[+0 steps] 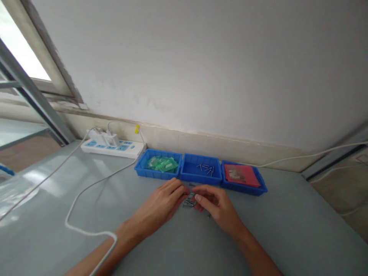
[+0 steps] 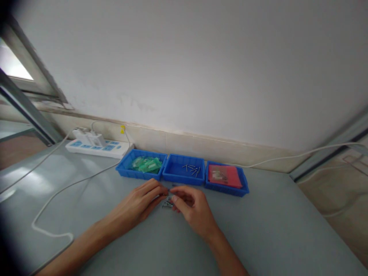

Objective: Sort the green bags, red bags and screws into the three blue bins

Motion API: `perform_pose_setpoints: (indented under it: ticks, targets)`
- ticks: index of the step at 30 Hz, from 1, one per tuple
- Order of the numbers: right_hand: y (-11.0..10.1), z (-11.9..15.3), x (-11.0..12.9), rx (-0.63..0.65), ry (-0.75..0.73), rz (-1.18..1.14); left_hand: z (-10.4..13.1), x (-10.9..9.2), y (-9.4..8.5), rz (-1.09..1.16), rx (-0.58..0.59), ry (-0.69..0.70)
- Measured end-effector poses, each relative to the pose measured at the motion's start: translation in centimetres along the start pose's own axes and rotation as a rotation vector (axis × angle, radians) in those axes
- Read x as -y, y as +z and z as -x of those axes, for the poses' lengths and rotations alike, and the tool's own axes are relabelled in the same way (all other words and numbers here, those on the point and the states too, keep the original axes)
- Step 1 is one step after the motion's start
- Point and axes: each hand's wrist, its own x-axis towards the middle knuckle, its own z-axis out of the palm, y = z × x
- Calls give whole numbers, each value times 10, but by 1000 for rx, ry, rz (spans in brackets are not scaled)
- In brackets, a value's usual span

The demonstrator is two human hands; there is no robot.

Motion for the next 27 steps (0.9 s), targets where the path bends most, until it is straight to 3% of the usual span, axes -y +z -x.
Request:
perform_pose_setpoints:
  ticks: [5,10,14,21,27]
  targets:
    - [-2,-4,-3,-27,12,-60,2,0,0,-37,65,-23]
    - [-14,-6,3,-166,-42,-251,1,11,-3,-100,168,-89]
    - [-17,-4,7,-241,-64,-295,1,15,-2,-104,185,-134]
    - [-10,-1,9,-121,-64,-185,1,12,-3,-54,141,-203]
    - [-7,-1,2,-104,-33,-45,-1,10,-6,62,63,-234]
